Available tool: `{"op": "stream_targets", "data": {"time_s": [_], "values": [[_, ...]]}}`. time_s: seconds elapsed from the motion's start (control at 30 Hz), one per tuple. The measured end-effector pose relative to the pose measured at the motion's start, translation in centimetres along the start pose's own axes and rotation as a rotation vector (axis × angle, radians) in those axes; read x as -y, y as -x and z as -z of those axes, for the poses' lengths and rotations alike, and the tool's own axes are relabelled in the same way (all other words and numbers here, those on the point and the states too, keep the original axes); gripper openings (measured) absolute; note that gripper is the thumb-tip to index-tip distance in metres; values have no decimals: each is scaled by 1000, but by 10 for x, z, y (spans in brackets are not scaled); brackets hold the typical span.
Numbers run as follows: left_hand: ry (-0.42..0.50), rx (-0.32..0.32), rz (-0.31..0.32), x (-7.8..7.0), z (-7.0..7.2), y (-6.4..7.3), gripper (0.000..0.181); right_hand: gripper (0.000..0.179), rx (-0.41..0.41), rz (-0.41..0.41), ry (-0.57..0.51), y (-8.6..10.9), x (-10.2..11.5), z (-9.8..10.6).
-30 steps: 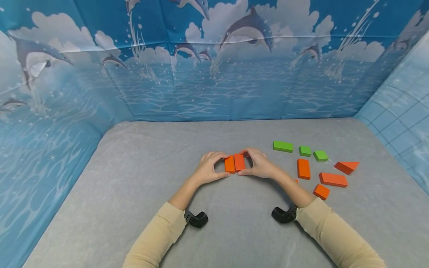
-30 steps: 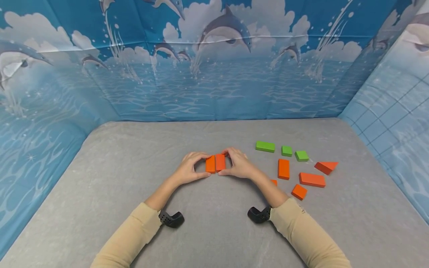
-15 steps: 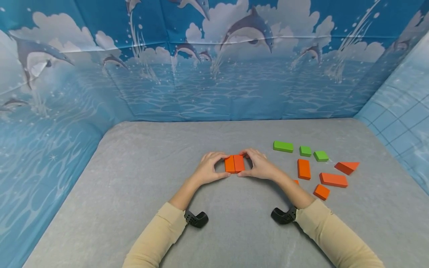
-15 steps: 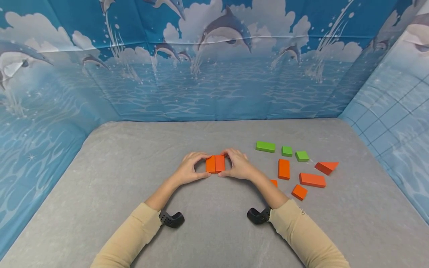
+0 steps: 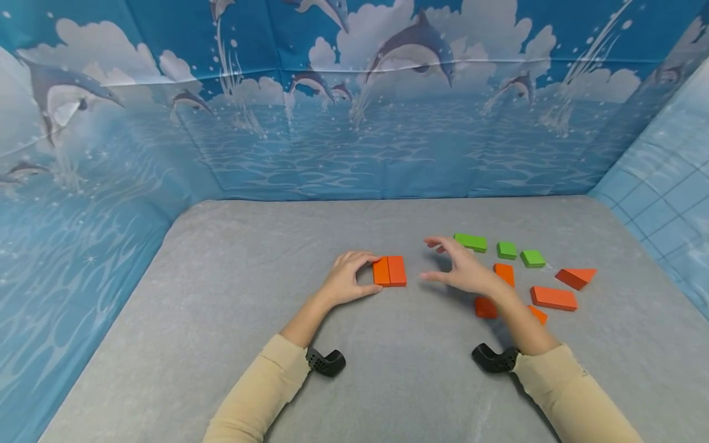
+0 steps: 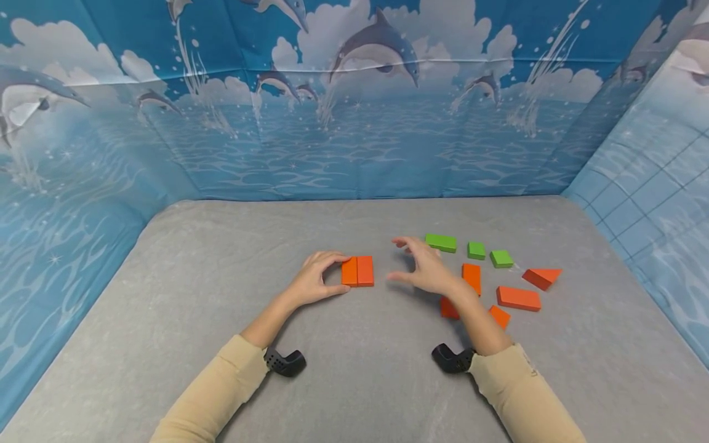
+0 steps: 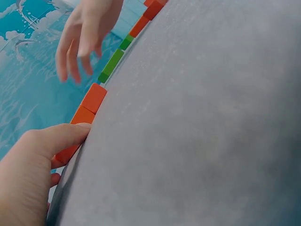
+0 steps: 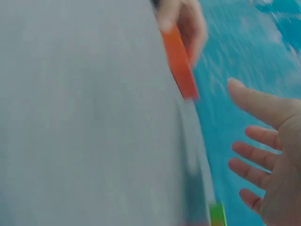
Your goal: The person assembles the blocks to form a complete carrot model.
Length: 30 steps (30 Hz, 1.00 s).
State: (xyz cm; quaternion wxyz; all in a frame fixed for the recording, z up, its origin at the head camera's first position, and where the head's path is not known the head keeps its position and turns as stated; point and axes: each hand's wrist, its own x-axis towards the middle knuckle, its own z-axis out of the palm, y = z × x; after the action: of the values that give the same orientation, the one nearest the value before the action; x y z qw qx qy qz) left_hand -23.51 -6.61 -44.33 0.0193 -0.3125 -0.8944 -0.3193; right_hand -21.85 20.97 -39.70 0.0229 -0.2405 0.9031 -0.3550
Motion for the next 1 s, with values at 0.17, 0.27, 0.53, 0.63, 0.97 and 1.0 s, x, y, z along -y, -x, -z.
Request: {"op": "stream_targets", "data": {"time_s": [0.17, 0.27, 0.53, 0.63, 0.97, 1.0], "values": [[1, 2, 1, -1, 1, 1, 59, 70, -3, -111, 2, 35, -25, 35], [-1, 4, 2, -1, 1, 0, 59, 74, 27, -186, 20, 55, -39, 52], [4, 12, 4, -2, 1, 0, 59, 75, 111, -238, 24, 84, -66, 71], [2, 15, 4, -2, 2, 0, 59, 76, 113, -237, 2, 88, -70, 71], [-2, 11, 0, -2, 1, 0, 59, 72, 76, -235, 7, 88, -72, 69], [-2, 11, 0, -2, 1, 0, 59, 71, 74, -234, 11, 88, -73, 69]]}}
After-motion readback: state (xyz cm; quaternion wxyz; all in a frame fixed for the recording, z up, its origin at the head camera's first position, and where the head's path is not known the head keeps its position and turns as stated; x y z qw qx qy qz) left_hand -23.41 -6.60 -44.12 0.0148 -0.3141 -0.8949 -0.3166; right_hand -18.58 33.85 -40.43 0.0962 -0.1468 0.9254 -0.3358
